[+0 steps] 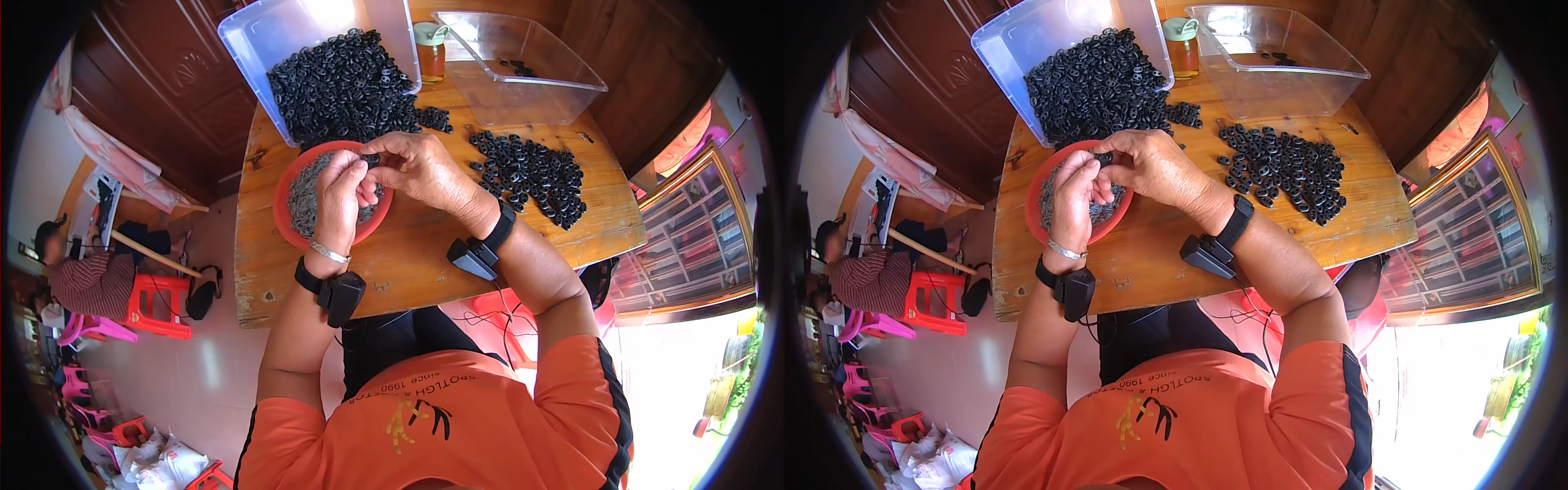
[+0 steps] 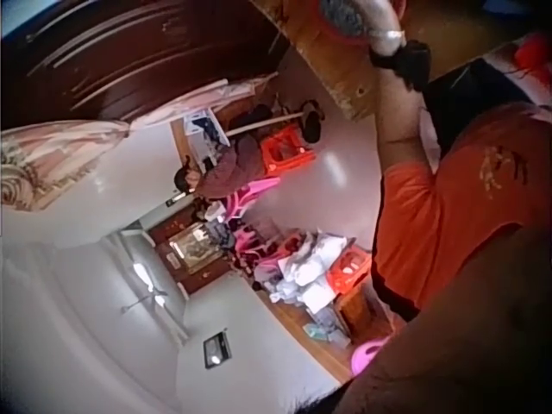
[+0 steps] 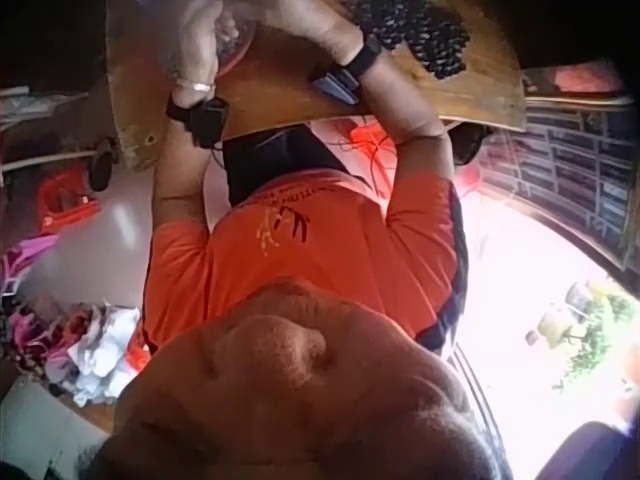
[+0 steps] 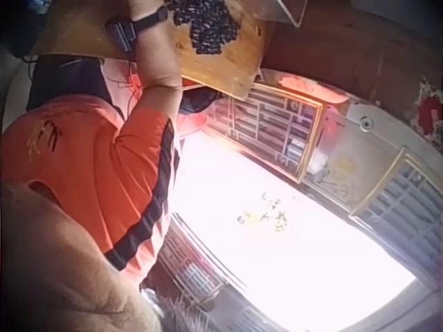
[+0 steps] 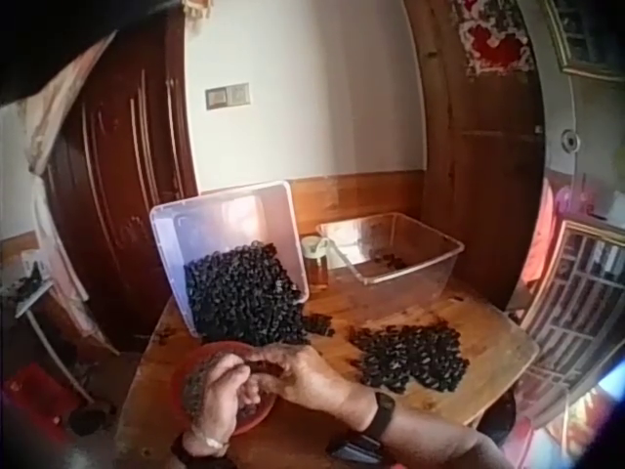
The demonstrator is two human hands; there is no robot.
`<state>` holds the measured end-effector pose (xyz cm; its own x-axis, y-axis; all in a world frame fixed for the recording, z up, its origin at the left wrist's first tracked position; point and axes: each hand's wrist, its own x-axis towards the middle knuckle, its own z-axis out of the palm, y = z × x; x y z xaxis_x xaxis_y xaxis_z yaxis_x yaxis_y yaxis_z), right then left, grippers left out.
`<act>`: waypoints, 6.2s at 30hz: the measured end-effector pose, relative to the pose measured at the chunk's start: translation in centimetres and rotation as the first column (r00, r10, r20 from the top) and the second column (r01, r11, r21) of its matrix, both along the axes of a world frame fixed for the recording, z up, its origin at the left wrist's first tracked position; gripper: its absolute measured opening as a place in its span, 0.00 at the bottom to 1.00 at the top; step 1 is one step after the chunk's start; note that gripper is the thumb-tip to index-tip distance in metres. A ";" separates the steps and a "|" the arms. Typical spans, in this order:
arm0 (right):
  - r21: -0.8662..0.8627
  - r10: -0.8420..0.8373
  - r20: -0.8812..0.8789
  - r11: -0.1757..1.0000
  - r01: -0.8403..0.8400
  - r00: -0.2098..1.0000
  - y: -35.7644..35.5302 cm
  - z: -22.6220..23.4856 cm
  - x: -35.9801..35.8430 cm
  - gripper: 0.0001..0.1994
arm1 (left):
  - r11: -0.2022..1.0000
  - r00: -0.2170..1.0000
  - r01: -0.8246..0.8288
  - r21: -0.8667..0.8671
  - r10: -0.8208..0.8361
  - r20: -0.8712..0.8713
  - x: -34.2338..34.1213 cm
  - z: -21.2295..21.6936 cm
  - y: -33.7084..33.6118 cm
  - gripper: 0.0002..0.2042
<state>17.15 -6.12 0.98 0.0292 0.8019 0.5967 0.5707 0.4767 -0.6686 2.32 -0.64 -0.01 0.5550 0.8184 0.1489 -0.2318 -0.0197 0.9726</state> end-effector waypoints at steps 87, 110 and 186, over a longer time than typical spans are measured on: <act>0.154 -0.162 0.530 0.984 0.094 0.832 2.9 -3.6 -2.0 0.06 | 0.993 0.974 -0.121 -0.011 0.120 0.194 -1.0 0.6 1.5 0.07; -0.350 -0.251 0.573 0.786 0.510 0.780 1.7 -2.6 9.7 0.09 | 0.993 0.980 -0.118 0.011 0.115 0.165 -0.5 0.7 1.1 0.07; -0.271 0.176 0.523 0.962 -0.034 0.834 -0.8 0.1 -0.8 0.08 | 0.974 0.973 -0.210 0.084 0.199 0.118 -1.8 1.5 2.3 0.07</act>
<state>16.30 -6.95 1.10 -0.3311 0.9009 0.2805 0.8281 0.4199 -0.3712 0.52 1.63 1.48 0.3535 0.8921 0.2813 -0.3168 -0.1688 0.9334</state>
